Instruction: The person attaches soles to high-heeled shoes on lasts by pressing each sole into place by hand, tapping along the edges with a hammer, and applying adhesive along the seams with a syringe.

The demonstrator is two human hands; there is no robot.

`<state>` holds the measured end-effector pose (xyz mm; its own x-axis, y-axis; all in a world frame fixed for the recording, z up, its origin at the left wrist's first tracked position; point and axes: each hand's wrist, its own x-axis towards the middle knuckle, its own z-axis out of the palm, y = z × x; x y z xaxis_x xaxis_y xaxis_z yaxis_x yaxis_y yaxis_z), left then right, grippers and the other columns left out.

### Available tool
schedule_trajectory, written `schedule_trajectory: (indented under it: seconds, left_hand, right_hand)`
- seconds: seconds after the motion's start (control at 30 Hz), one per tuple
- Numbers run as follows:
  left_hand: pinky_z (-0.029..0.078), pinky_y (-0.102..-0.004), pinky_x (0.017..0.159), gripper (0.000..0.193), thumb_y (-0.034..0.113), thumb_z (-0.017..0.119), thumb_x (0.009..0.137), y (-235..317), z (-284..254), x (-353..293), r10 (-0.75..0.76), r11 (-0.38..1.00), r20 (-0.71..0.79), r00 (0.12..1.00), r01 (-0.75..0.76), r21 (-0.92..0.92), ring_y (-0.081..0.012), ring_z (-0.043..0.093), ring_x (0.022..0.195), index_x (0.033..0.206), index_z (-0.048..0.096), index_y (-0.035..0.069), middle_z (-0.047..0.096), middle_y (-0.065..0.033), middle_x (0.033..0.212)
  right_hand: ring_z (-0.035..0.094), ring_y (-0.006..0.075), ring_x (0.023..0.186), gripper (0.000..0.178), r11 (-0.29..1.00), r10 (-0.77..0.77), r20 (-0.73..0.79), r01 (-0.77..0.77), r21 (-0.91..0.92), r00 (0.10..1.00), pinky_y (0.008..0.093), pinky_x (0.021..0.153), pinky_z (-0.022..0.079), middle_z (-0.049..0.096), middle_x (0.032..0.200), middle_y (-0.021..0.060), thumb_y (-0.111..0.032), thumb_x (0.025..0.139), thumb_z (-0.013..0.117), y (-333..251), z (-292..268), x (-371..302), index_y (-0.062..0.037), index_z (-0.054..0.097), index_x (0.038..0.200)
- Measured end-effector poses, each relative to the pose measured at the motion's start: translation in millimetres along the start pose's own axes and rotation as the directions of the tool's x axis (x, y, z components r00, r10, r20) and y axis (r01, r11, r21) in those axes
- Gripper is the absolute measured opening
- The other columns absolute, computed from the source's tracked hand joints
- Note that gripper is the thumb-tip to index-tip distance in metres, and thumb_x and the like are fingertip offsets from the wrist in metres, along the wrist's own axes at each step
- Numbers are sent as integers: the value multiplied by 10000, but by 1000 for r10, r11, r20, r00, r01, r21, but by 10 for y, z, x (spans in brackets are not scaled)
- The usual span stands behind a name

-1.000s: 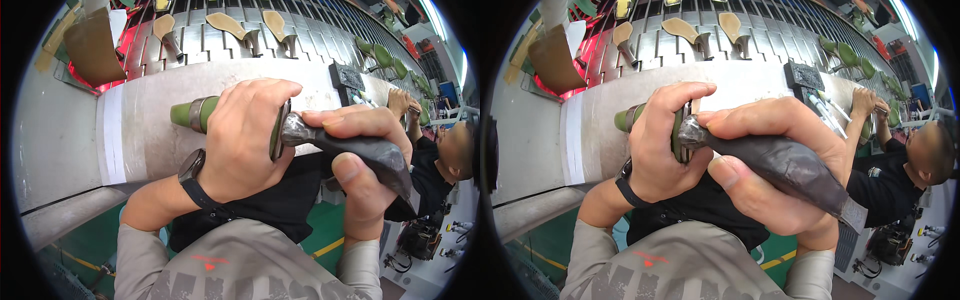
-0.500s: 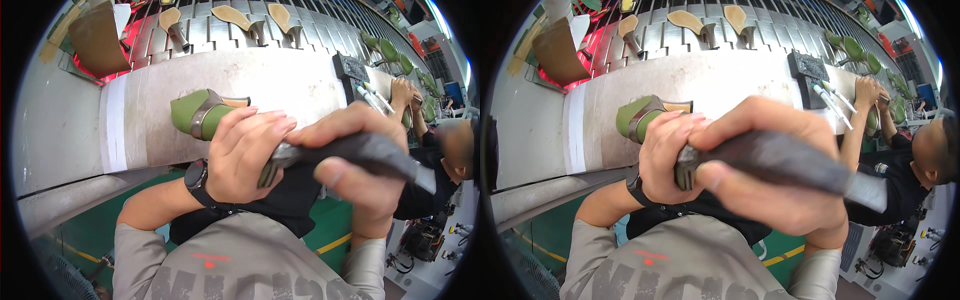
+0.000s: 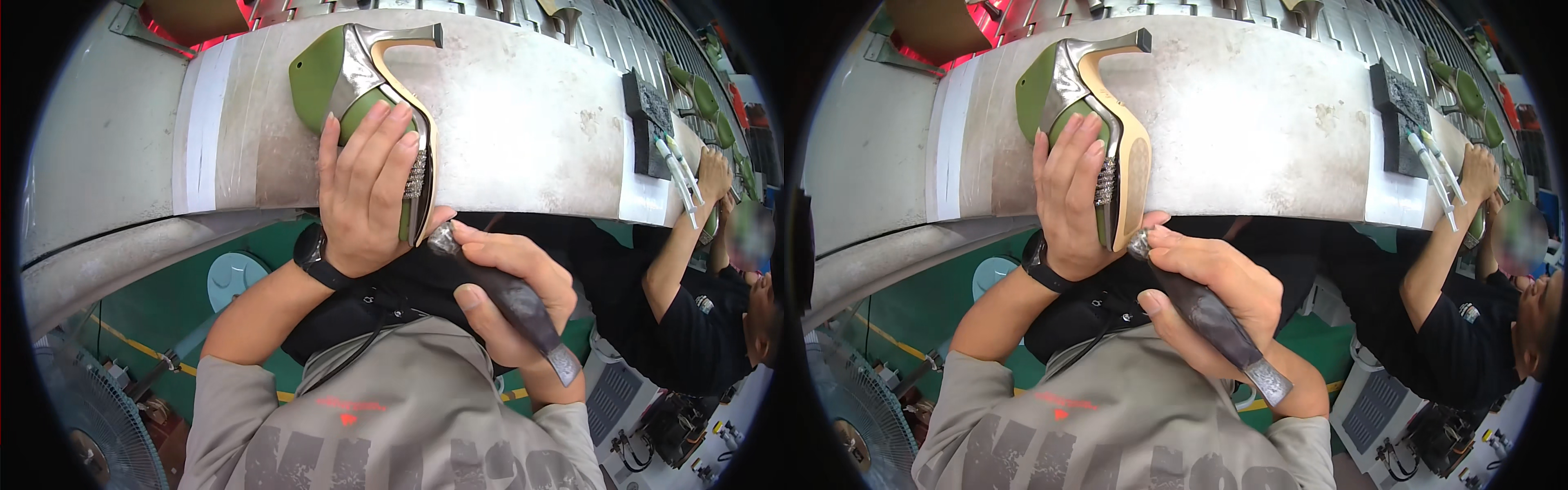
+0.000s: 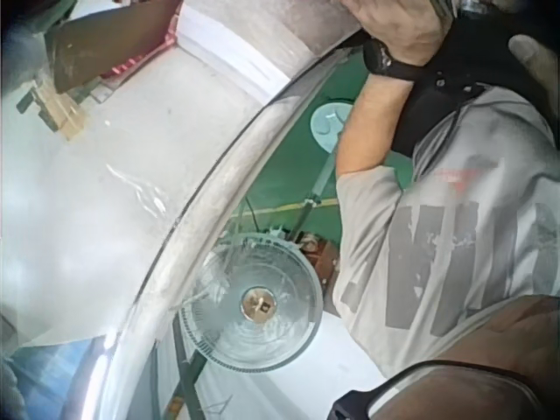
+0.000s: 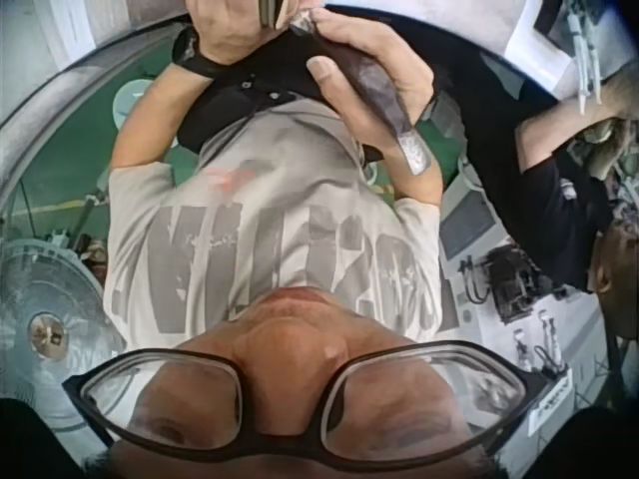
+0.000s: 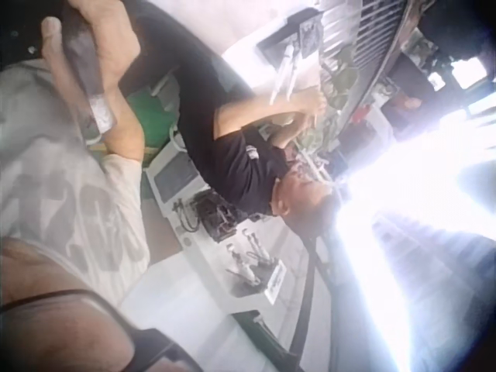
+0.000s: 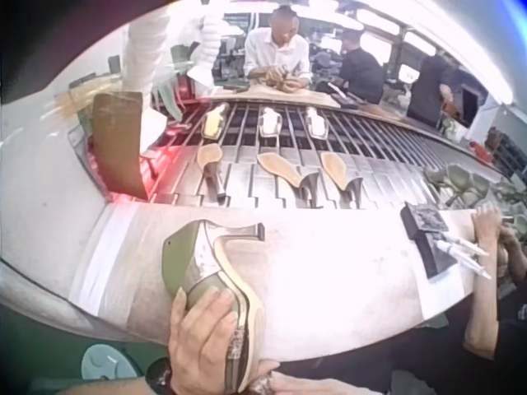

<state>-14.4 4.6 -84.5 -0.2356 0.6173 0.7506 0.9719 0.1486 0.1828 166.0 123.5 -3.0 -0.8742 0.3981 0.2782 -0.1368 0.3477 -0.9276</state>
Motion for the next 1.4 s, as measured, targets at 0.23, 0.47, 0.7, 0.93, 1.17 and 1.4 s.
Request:
schedule_trajectory:
  seconds: [0.23,0.47,0.7,0.93,1.17,1.4]
  left_hand:
    - [296,-635,1199,635,468,642,1008,27,56,12,-45,998,-78,996,42,-39,-382,583,1338,1428,503,13,612,-215,1418]
    - [320,-635,1188,567,419,629,1024,14,103,30,-65,997,-107,992,60,-43,-358,601,1318,1409,525,16,632,-189,1392]
    - [328,-638,1183,540,396,632,1026,60,77,65,-92,994,-93,991,87,-61,-348,611,1305,1401,529,20,645,-180,1374]
    - [339,-629,1179,492,364,610,1043,-22,145,-8,-34,999,-114,993,32,-18,-347,623,1288,1385,536,18,643,-179,1384]
    - [335,-636,1176,716,489,694,979,20,95,4,-15,1000,-11,1000,15,-23,-433,591,1292,1432,458,-14,602,-259,1387]
    - [318,-626,1188,539,417,584,1053,36,86,24,-52,998,-88,995,48,-45,-355,602,1310,1410,513,19,644,-186,1376]
  right_hand:
    - [720,273,1109,314,990,36,-48,-29,140,998,363,994,560,723,1185,240,10,881,771,-89,-236,437,76,666,1169]
    - [723,225,998,315,937,341,73,-345,55,937,333,945,548,765,1095,216,-143,869,695,-127,-200,930,92,679,1078]
    - [722,289,1054,338,977,207,98,-212,37,973,385,994,537,743,1108,263,-151,853,745,-87,-207,731,98,667,1067]
    - [780,322,972,285,997,-64,138,69,-37,988,363,874,624,759,992,204,28,754,803,-14,-124,554,65,712,1021]
    - [758,364,1050,347,989,-92,130,105,-100,987,385,863,642,745,1087,251,-3,725,829,-4,26,152,53,719,1050]
    - [758,248,1008,288,999,4,-47,-6,-50,999,345,893,599,757,1075,207,12,847,785,-60,-29,544,59,700,1118]
